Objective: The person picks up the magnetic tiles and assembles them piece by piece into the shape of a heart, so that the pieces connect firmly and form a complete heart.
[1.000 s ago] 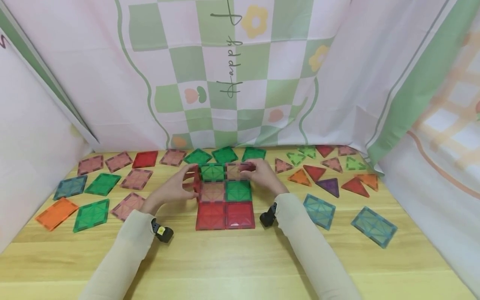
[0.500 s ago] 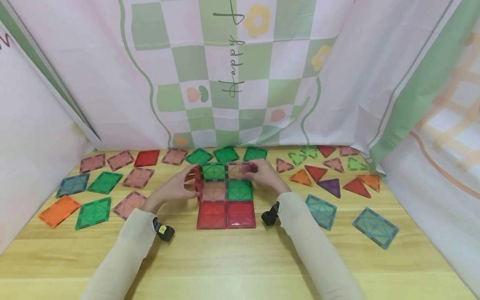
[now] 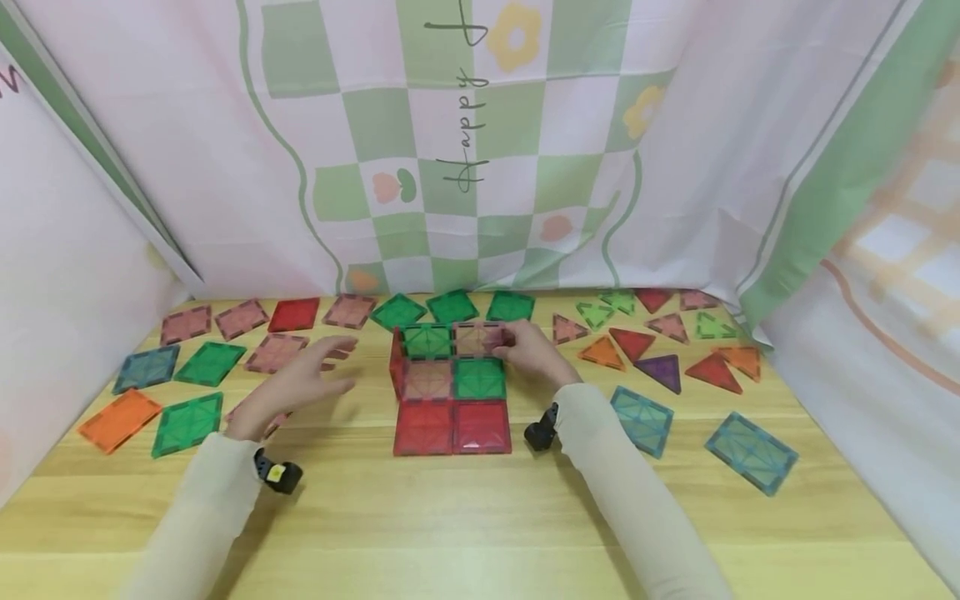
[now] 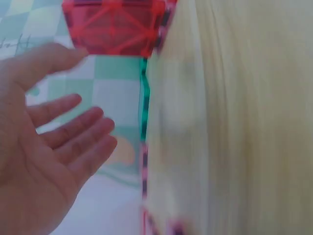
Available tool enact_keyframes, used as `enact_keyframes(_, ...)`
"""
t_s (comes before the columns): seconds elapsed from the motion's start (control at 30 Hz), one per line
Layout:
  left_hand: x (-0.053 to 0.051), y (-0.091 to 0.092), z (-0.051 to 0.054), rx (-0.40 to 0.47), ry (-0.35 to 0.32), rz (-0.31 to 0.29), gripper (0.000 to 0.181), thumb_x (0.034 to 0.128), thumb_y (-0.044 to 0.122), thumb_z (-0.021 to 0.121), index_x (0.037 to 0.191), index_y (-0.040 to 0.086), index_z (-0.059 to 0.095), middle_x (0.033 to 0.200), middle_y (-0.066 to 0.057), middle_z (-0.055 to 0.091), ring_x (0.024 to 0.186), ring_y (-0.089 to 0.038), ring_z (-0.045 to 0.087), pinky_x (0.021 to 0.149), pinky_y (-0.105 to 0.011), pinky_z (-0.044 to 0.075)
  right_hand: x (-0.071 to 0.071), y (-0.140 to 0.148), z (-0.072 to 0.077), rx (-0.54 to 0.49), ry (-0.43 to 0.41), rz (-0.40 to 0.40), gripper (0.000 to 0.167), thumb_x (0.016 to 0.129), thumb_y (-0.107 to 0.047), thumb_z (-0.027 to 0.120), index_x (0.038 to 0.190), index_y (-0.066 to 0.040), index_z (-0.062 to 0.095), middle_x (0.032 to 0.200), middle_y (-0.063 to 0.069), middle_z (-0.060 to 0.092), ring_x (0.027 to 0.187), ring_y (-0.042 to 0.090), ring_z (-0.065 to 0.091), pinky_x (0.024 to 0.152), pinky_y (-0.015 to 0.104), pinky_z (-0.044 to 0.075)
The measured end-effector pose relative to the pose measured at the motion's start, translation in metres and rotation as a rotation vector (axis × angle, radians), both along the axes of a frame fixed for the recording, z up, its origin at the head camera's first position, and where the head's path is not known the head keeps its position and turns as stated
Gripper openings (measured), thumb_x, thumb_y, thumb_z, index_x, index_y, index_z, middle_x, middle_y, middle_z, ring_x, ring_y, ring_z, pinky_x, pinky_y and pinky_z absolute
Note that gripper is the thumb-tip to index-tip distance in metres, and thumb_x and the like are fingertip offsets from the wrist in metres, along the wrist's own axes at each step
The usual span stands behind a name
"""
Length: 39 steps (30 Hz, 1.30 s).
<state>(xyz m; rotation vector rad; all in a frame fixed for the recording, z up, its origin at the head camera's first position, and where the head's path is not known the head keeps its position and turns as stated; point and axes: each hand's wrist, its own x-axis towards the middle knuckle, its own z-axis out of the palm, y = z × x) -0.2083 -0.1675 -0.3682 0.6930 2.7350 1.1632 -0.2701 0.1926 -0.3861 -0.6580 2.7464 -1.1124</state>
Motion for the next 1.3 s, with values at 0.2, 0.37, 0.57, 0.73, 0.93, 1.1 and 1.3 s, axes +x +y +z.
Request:
enact_keyframes(0.2, 0.018, -0.038, 0.003, -0.2, 0.053, 0.154, 0.066, 0.0861, 0.015, 0.067, 0.139, -0.009, 0.036, 0.137, -0.032, 0.042, 0.111, -0.042, 0.054, 0.092, -0.055, 0.045, 0.0, 0.0, 0.002, 0.025, 0.005, -0.019, 0.019, 0.092, -0.005, 0.059, 0.109, -0.001, 0.067, 0.105, 0.017, 0.069, 0.102, 0.031, 0.063, 0.082, 0.038, 0.05)
enact_keyframes(0.37, 0.027, -0.059, 0.0, -0.313, 0.043, 0.231, 0.074, 0.082, 0.025, 0.072, 0.136, -0.011, 0.037, 0.136, -0.037, 0.036, 0.111, -0.045, 0.053, 0.086, -0.054, 0.048, -0.001, 0.002, 0.002, 0.025, 0.006, -0.023, 0.018, 0.093, -0.005, 0.058, 0.108, -0.001, 0.067, 0.105, 0.018, 0.069, 0.1, 0.03, 0.063, 0.074, 0.031, 0.047)
enact_keyframes(0.57, 0.034, -0.072, -0.005, -0.342, 0.003, 0.266, 0.082, 0.0761, 0.032, 0.078, 0.134, -0.011, 0.041, 0.139, -0.042, 0.029, 0.124, -0.054, 0.035, 0.094, -0.062, 0.041, 0.0, 0.002, 0.0, 0.006, 0.011, -0.007, 0.018, 0.092, -0.004, 0.059, 0.107, 0.0, 0.067, 0.104, 0.018, 0.07, 0.1, 0.031, 0.064, 0.079, 0.035, 0.049)
enact_keyframes(0.73, 0.037, -0.076, -0.006, -0.402, -0.029, 0.271, 0.089, 0.0749, 0.035, 0.078, 0.133, -0.019, 0.038, 0.14, -0.045, 0.023, 0.128, -0.058, 0.026, 0.098, -0.065, 0.035, 0.001, 0.0, -0.001, -0.005, 0.01, 0.005, 0.019, 0.092, -0.003, 0.059, 0.108, 0.002, 0.067, 0.104, 0.019, 0.07, 0.102, 0.032, 0.064, 0.089, 0.044, 0.05)
enact_keyframes(0.93, 0.033, -0.078, -0.008, -0.414, -0.04, 0.259, 0.086, 0.0725, 0.037, 0.08, 0.129, -0.018, 0.044, 0.137, -0.044, 0.029, 0.125, -0.056, 0.031, 0.098, -0.063, 0.037, 0.001, 0.0, -0.001, -0.006, 0.012, 0.01, 0.019, 0.092, -0.003, 0.059, 0.109, 0.002, 0.066, 0.105, 0.019, 0.069, 0.103, 0.032, 0.064, 0.091, 0.045, 0.049)
enact_keyframes(1.1, 0.03, -0.074, -0.017, -0.388, -0.018, 0.21, 0.08, 0.069, 0.033, 0.08, 0.123, -0.017, 0.048, 0.127, -0.037, 0.042, 0.112, -0.045, 0.046, 0.092, -0.055, 0.044, 0.001, 0.0, 0.0, 0.002, 0.012, 0.007, 0.019, 0.092, -0.003, 0.059, 0.109, 0.002, 0.066, 0.105, 0.019, 0.069, 0.103, 0.033, 0.063, 0.09, 0.045, 0.05)
enact_keyframes(1.3, 0.029, -0.056, -0.015, -0.318, -0.023, 0.149, 0.078, 0.0664, 0.027, 0.08, 0.122, -0.015, 0.045, 0.122, -0.031, 0.046, 0.105, -0.037, 0.05, 0.089, -0.05, 0.047, 0.002, 0.0, 0.001, -0.006, 0.01, 0.007, 0.019, 0.092, -0.002, 0.058, 0.108, 0.002, 0.067, 0.104, 0.019, 0.07, 0.102, 0.033, 0.064, 0.088, 0.044, 0.05)
